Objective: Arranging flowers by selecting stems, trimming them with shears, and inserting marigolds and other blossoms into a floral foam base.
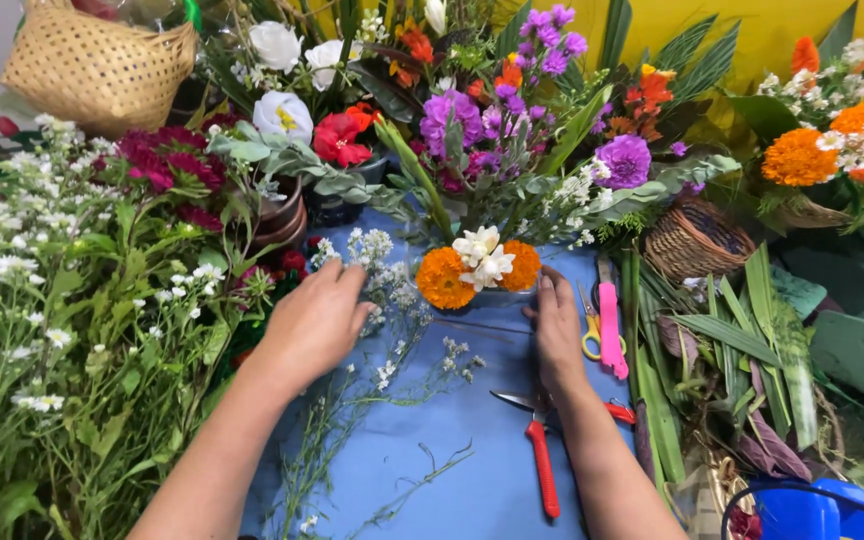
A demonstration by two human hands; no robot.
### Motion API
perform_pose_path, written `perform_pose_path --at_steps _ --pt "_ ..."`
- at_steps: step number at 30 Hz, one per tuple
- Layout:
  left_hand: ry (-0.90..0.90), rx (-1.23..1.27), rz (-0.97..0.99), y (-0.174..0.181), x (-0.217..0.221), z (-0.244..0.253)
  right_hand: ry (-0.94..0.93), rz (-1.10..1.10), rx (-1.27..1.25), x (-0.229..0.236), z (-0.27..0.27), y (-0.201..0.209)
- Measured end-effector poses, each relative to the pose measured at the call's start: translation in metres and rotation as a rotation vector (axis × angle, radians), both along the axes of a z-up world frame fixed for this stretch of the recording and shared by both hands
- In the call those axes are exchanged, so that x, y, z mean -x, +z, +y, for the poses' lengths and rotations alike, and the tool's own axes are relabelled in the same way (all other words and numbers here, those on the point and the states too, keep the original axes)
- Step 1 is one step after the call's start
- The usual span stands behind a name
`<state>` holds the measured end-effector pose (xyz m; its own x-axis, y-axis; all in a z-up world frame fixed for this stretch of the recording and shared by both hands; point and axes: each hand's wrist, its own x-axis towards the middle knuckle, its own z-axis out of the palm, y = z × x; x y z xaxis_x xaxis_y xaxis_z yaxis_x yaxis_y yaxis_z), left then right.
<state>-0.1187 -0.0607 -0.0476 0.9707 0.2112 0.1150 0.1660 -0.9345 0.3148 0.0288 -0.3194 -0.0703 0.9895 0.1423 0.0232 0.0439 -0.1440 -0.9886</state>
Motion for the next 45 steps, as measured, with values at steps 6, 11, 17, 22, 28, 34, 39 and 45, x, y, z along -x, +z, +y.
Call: perform_pose_path --at_steps 6,11,17,22,28,34,39,45 --pt "0.134 -0.006 0.295 0.033 0.026 -0.006 0.035 -0.033 0.005 -0.006 0.0 -0.011" --pt "0.118 0.089 0.48 0.041 0.028 -0.012 0.038 -0.118 0.083 -0.018 -0.015 -0.018" --pt "0.103 0.194 0.458 0.025 0.022 -0.001 0.011 -0.294 0.243 -0.045 -0.048 -0.043" --pt "0.123 0.305 0.423 0.02 0.025 0.004 0.022 -0.432 0.414 -0.026 -0.051 -0.034" --pt "0.124 0.444 0.385 0.047 0.035 0.0 0.024 -0.552 0.494 -0.029 -0.039 -0.042" --pt "0.128 0.473 0.369 0.036 0.039 0.001 0.045 -0.574 0.388 -0.035 -0.021 -0.044" --pt "0.119 0.448 0.376 0.026 0.035 0.004 -0.01 -0.713 0.576 -0.039 -0.014 -0.048" --pt "0.138 0.508 0.308 0.021 0.032 0.011 -0.049 -0.706 0.622 -0.043 -0.01 -0.043"
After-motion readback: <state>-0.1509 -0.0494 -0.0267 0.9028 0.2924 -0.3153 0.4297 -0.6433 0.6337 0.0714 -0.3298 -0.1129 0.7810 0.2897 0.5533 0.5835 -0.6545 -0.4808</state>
